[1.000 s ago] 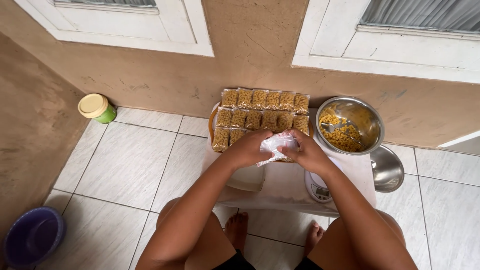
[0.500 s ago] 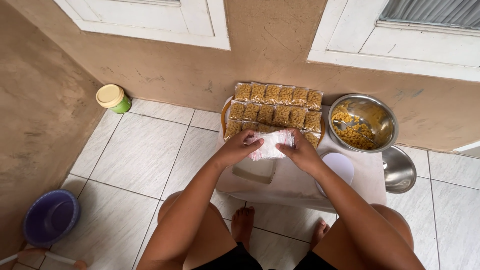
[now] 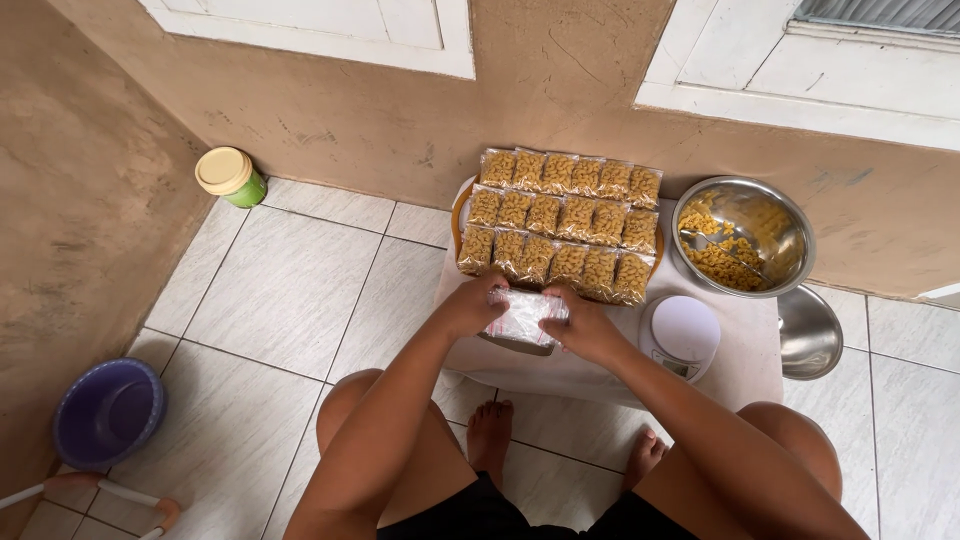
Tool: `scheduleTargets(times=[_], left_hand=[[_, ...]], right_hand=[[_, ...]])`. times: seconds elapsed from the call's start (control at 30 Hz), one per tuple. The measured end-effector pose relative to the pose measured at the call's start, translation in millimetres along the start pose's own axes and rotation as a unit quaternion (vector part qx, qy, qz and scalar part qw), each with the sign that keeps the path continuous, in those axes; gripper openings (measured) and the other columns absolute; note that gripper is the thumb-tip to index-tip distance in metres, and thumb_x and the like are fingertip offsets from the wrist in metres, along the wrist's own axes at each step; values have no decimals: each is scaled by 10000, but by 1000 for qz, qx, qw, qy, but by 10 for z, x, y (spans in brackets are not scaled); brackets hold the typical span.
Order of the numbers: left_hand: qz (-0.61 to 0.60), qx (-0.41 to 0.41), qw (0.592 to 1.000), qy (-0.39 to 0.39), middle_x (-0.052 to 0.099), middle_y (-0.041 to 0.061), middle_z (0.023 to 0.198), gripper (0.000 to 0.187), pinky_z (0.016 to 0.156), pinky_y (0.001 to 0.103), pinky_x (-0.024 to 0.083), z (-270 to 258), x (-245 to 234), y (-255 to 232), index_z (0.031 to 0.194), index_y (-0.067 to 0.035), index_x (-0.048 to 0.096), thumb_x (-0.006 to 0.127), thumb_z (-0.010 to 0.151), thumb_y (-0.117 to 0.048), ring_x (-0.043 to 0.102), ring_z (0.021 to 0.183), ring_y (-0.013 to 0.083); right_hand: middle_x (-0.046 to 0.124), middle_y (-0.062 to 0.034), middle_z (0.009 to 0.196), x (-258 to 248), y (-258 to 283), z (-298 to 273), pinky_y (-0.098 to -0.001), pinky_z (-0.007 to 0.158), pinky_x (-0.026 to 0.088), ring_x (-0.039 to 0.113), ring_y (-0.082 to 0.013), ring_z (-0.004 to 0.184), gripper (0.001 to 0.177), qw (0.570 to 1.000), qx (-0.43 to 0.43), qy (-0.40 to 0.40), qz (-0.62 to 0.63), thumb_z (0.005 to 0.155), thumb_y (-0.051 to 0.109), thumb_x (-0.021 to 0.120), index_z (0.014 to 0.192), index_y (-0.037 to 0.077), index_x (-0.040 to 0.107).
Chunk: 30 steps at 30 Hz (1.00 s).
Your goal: Portioning snacks into small plastic bags using a spoon and weighing them on a digital scale before arranging them on a tray.
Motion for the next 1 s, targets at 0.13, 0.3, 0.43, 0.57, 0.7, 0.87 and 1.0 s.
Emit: scheduleTargets(times=[0.13, 0.3, 0.43, 0.57, 0.7, 0.87, 1.0], left_hand=[[64, 3, 998, -3, 685, 215, 1236, 388, 966, 451, 545, 191, 238, 255, 1314, -145, 625, 658, 936, -224, 664, 1177, 389], [174, 35, 984, 7, 669, 261, 1235, 519, 946, 496, 559, 13, 141, -30, 1389, -33, 558, 693, 912, -185, 679, 1140, 406], [237, 41, 971, 0, 672, 268, 1174, 488, 863, 459, 598, -120, 6, -292, 1383, -18, 564, 664, 914, -110, 720, 1019, 369], [273, 71, 959, 3, 666, 265, 1120, 433, 824, 451, 610, 0, 153, -114, 1324, 26, 606, 672, 912, -89, 722, 974, 364], [270, 95, 958, -6, 656, 234, 1035, 349, 814, 445, 604, 31, 122, -132, 1271, 53, 630, 626, 927, -7, 711, 943, 343], [190, 75, 979, -23, 657, 220, 980, 318, 817, 452, 593, -84, -75, -237, 1226, 53, 648, 617, 916, -10, 710, 915, 352], [60, 79, 993, -65, 691, 294, 1024, 283, 867, 531, 556, -229, -320, -454, 1162, 61, 673, 627, 888, 9, 692, 1004, 473]], right_hand=[[767, -125, 758, 71, -71, 75, -305, 623, 574, 746, -208, 574, 550, 998, 7, 19, -61, 922, 249, 646, 1437, 143, 487], [691, -283, 1226, -1, 115, 6, -555, 911, 579, 700, -463, 1101, 595, 965, -65, 12, -255, 959, 288, 631, 1493, 89, 457], [709, -249, 1192, -158, 287, -39, -522, 867, 601, 722, -430, 1060, 504, 963, -88, -21, -255, 973, 276, 618, 1428, 70, 551], [737, -140, 1053, -80, 151, 47, -489, 774, 611, 731, -385, 975, 252, 939, -141, -18, -313, 940, 249, 646, 1147, 111, 686], [746, -133, 1036, 99, 1, 96, -484, 772, 617, 743, -371, 947, 201, 918, -178, 38, -353, 917, 166, 656, 1097, 105, 724], [758, -112, 935, 156, -80, 214, -462, 729, 615, 746, -353, 874, 160, 919, -185, 48, -344, 952, 213, 616, 1009, 128, 739], [768, -105, 901, 90, -69, 263, -471, 717, 604, 750, -350, 859, 178, 927, -175, 37, -330, 955, 280, 613, 971, 140, 721]])
Point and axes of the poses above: each hand's wrist, its own z-axis towards the middle knuckle, its own x-axis out of the palm, y = z × x, the point moved 3 cm from there along z, towards the middle knuckle
